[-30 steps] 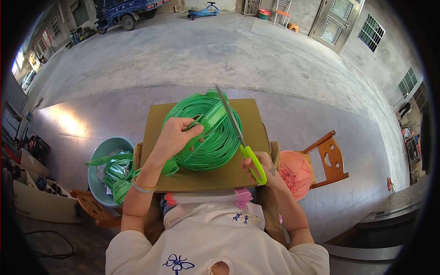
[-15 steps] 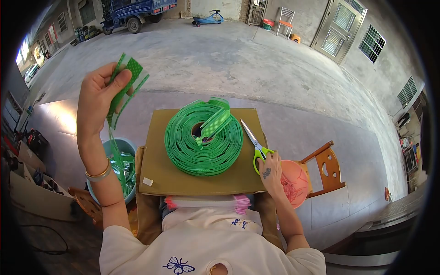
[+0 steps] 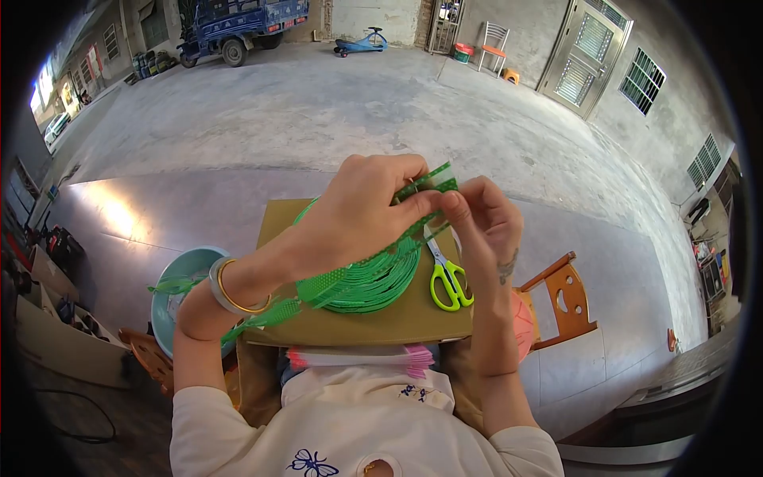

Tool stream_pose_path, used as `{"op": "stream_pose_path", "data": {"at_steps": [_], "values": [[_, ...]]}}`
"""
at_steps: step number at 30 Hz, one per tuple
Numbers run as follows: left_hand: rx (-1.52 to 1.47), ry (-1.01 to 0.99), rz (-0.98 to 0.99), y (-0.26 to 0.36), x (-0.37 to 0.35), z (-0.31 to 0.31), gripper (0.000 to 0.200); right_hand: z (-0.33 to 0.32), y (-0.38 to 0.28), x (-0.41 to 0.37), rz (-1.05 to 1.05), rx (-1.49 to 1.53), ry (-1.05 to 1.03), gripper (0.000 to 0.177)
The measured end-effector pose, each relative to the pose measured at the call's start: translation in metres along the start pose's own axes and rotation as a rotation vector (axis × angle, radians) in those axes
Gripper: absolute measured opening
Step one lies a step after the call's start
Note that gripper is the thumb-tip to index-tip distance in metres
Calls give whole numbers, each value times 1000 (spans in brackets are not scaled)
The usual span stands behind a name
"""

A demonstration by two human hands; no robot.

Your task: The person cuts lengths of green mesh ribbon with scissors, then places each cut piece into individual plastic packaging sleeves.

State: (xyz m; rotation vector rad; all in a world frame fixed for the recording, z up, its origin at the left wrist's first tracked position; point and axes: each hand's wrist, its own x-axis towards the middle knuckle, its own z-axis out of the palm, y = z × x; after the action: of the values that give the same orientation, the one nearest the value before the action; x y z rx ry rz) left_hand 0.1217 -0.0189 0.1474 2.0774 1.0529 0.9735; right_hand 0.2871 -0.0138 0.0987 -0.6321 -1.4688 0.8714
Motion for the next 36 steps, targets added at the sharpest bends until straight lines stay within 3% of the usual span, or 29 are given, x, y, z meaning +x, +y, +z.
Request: {"op": "stream_pose_path", "data": {"at_steps": [2,5,8,9,11,14,17,20,23,28,29,32,35,36], "values": [[-279,-164,-161,-12,0,-7,15,-8,-5,3,-4,-5,40,15],[-329,-430,-69,-42,0,-11,22,-23,-9,11,-41,37,95,17],[-174,-467,115,-53,-5,-12,31,-36,-12,17,-64,10,142,18],[-259,-467,9,-49,-6,-13,29,-39,-9,19,-61,6,158,20],[-428,-460,-208,-37,-11,-17,24,-45,-3,21,-45,-35,221,20],[-537,-461,-305,-36,-14,-20,18,-47,10,23,-9,-52,246,21],[-371,-377,-128,-37,-16,-18,14,-43,23,24,91,42,201,22],[-195,-115,311,-32,-17,-11,14,-29,48,20,259,255,103,21],[-210,-2,350,-23,-14,-10,20,1,58,6,465,458,-46,18],[-211,-35,157,-27,-7,-11,17,44,63,-19,619,653,-148,19],[-182,-43,110,-27,-6,-11,16,48,75,-22,626,604,-198,39],[-143,2,88,-25,-6,-15,18,56,82,-31,313,307,-206,54],[-158,31,137,-24,-6,-17,18,47,67,-16,287,1009,-303,64],[-149,8,144,-24,-5,-18,18,49,68,-16,226,1043,-328,67]]}}
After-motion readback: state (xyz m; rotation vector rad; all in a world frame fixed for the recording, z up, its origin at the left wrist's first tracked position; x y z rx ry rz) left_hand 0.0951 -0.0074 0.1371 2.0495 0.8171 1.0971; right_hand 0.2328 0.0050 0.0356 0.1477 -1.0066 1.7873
